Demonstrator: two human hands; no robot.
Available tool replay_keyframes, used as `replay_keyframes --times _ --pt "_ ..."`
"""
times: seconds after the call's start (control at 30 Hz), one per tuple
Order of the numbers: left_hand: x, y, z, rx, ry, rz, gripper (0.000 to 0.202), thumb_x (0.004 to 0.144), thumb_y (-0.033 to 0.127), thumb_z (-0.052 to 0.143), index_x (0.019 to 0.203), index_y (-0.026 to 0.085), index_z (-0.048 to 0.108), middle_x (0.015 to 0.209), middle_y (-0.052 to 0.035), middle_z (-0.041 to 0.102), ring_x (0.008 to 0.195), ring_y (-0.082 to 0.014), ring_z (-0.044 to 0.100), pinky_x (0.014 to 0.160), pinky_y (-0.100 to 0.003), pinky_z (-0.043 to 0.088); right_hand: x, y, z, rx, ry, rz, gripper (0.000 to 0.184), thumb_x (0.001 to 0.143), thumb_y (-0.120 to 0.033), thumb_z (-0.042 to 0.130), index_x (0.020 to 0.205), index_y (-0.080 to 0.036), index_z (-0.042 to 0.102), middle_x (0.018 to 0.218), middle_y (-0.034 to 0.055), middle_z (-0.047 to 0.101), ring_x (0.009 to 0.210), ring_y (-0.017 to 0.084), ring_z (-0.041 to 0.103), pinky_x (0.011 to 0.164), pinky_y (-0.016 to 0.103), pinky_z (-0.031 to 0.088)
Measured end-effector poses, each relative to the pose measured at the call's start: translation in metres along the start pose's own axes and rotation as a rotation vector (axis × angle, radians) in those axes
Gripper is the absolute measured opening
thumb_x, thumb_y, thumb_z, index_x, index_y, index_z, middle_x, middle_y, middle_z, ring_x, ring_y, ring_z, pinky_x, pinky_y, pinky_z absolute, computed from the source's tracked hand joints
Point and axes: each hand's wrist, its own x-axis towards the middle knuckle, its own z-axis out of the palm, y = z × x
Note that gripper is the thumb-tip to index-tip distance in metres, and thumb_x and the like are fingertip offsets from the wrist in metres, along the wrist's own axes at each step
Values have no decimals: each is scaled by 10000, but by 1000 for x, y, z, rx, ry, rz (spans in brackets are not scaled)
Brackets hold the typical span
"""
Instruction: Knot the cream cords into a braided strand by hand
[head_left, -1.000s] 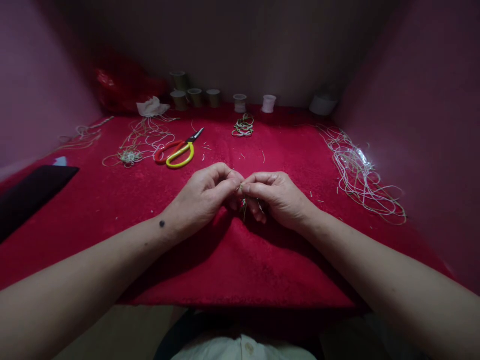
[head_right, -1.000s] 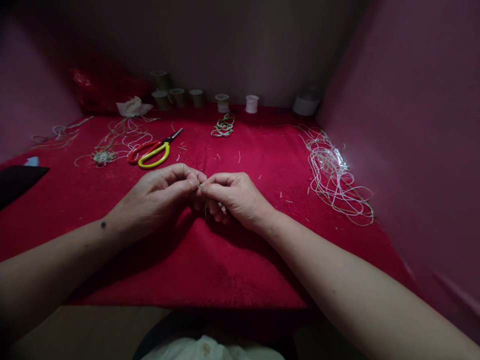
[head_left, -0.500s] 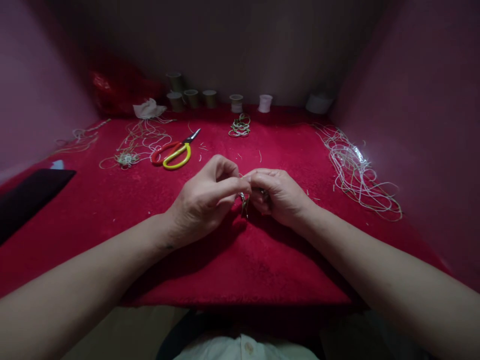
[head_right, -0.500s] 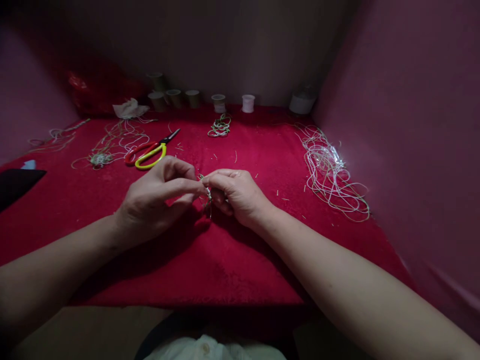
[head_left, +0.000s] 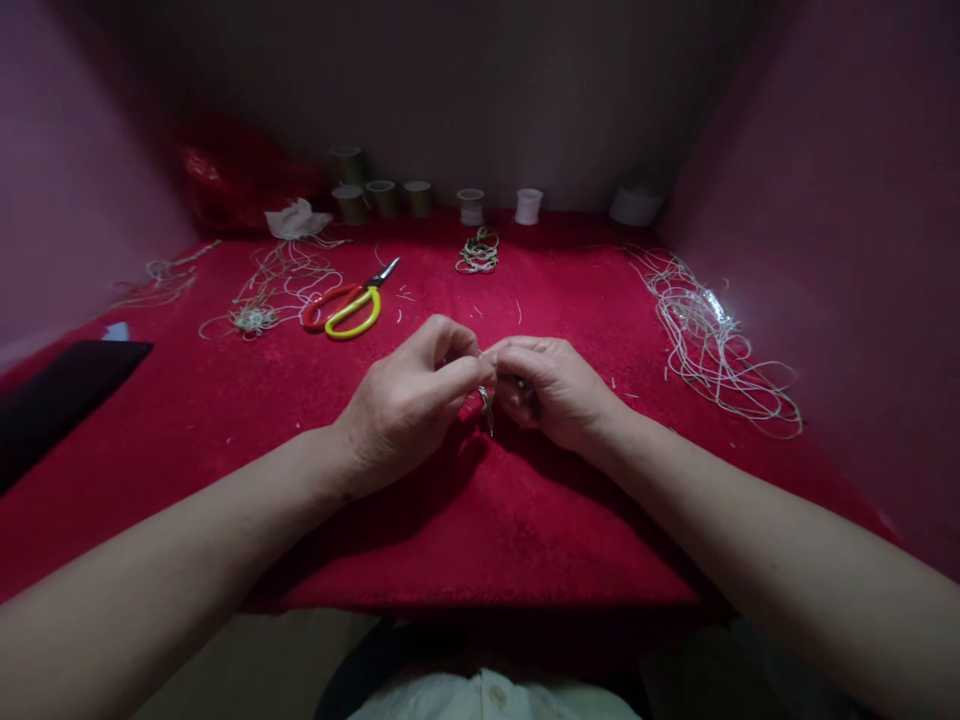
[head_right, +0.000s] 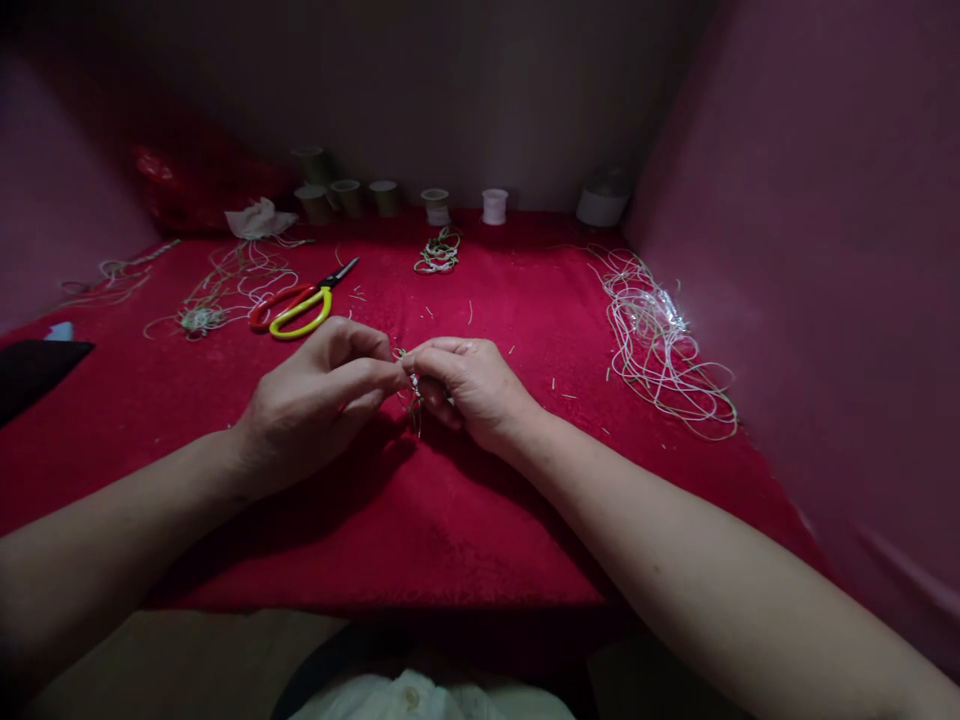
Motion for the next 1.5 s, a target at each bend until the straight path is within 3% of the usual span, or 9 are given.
replay_keyframes --times 0.3,0.37,0.47,0.53,0.73,0.97,1.23,1.5 --pt "1 4 1 15 -54 -191 138 820 357 543 790 226 575 742 18 558 684 -147 512 632 -280 390 0 0 1 17 1 9 195 742 -223 583 562 -169 532 400 -67 432 324 54 339 313 203 223" --pt "0 3 1 21 -29 -115 112 819 321 555 776 223 586 751 8 544 702 -150 511 641 -286 401 0 -1 1 13 2 13 168 737 -219 582 581 -166 549 401 -68 435 323 54 338 311 200 224" --pt "1 0 -2 -9 15 104 51 815 212 568 789 218 611 814 -17 529 766 -153 516 694 -298 420 1 -1 1 11 -3 28 149 736 -228 590 603 -166 563 397 -72 441 316 52 336 307 193 225" --pt "3 0 -6 -72 33 140 61 817 166 568 801 212 605 831 -22 538 786 -151 520 722 -303 423 1 -1 0 11 -21 45 155 741 -243 597 609 -169 564 395 -72 450 310 52 338 300 190 220" --pt "11 3 -14 -281 72 -85 61 800 186 603 739 191 603 811 -23 565 794 -156 535 740 -305 428 0 -1 0 -69 -111 47 155 773 -244 592 646 -154 592 420 -65 480 329 47 352 320 178 241" --pt "11 2 -10 -495 33 -285 18 769 170 631 760 173 616 689 14 590 616 -102 534 588 -233 440 -3 -6 2 -136 -180 84 154 808 -209 534 680 -144 589 435 -64 468 346 44 354 341 170 251" --pt "10 -2 -6 -773 -63 -459 101 790 224 639 800 165 559 598 21 598 491 -84 546 463 -183 409 -3 -4 0 -131 -262 73 166 848 -225 512 742 -129 596 476 -61 482 359 40 357 347 162 261" --pt "10 0 -4 -720 -43 -460 101 800 216 621 771 175 533 526 43 562 408 -71 483 393 -172 367 -3 -1 -1 -74 -276 59 173 861 -259 533 745 -138 577 500 -58 496 372 43 388 355 157 293"
